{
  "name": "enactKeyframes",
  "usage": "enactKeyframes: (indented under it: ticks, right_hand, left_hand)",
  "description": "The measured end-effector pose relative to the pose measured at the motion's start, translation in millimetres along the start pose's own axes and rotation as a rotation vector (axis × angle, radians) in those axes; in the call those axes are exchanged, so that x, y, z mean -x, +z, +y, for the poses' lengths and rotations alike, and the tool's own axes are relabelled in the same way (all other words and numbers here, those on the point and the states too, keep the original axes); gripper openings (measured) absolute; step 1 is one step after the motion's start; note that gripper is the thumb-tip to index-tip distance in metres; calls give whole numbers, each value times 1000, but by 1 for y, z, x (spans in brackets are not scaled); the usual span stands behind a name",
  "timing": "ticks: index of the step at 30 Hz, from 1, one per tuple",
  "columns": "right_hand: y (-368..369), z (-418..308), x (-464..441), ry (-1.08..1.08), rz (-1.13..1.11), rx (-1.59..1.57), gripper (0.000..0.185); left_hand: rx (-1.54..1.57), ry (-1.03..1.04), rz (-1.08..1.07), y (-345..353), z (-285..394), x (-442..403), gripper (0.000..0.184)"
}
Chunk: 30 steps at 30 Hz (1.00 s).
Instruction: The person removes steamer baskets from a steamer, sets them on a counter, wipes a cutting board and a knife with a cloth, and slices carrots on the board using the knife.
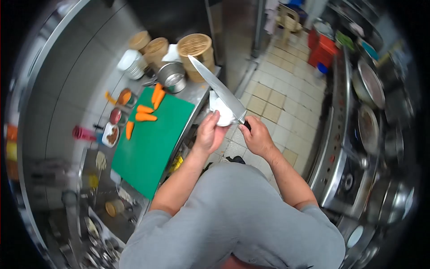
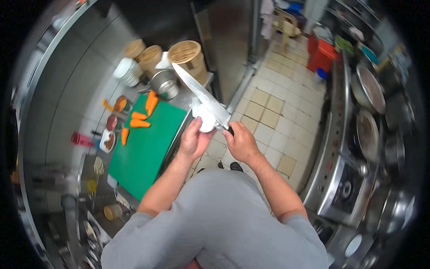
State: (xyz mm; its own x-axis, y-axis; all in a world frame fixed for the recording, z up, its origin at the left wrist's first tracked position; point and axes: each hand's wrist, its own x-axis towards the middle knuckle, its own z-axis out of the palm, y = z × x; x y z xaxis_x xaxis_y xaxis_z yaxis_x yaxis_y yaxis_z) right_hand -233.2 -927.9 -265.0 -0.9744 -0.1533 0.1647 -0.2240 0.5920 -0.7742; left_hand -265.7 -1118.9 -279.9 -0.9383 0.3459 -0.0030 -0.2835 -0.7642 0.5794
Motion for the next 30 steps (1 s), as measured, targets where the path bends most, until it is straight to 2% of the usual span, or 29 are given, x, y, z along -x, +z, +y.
enactKeyframes:
  ticks: [1, 3, 4, 6, 7, 8, 10, 11, 12, 14, 16, 18, 19, 22, 24, 26, 29, 30]
  right_hand:
    - [7, 6, -7, -36, -1, 1, 25]
    - [16, 12, -19, -91, -34, -13, 26]
    - [18, 13, -24, -104, -55, -27, 26]
    - [22, 12, -32, -143, -114, -54, 26]
    - [24, 9, -35, -150, -175, -62, 26]
    - [27, 7, -38, -158, -235, -70, 26]
    - [38, 5, -41, -221, -275, -68, 25]
    - [45, 5, -42, -256, -283, -55, 24]
    - [52, 4, -43, -275, -311, -64, 24]
    - [65, 3, -45, -292, -336, 44, 24]
    - [79, 1, -46, -285, -425, 105, 24]
    - [89, 0, -48, -271, -498, 172, 24]
    - [92, 1, -48, -303, -554, 163, 24]
    - [101, 15, -46, -357, -601, 138, 25]
    - [98, 26, -45, -399, -609, 41, 25]
    - [85, 35, -45, -324, -613, 72, 24]
    - [63, 62, -37, -194, -532, 170, 24]
    - [55, 77, -33, -157, -494, 213, 24]
  left_hand:
    - [-5, 42, 25, 0, -3, -1, 38]
    - [271, 17, 73, -11, -12, -2, 36]
    - [269, 53, 93, -15, -16, -3, 36]
    - [37, 281, 347, -24, -23, -3, 37]
    - [31, 366, 390, -27, -25, -2, 23]
    - [26, 402, 414, -29, -27, -3, 23]
    - [-84, 397, 449, -24, -25, 0, 27]
    - [-116, 308, 427, -27, -23, 3, 32]
    - [-115, 333, 451, -33, -24, 7, 32]
    - [-113, 212, 530, -46, -29, 12, 30]
    - [-98, 232, 619, -53, -28, 18, 31]
    - [74, 233, 784, -62, -20, 24, 31]
    - [130, 240, 799, -78, -15, 29, 33]
    - [265, 393, 909, -120, 30, 45, 37]
    - [161, 450, 941, -145, 69, 50, 36]
    - [49, 385, 962, -157, 110, 47, 34]
    - [-144, 562, 990, -202, 165, 23, 30]
    - [-231, 605, 991, -214, 185, 12, 22]
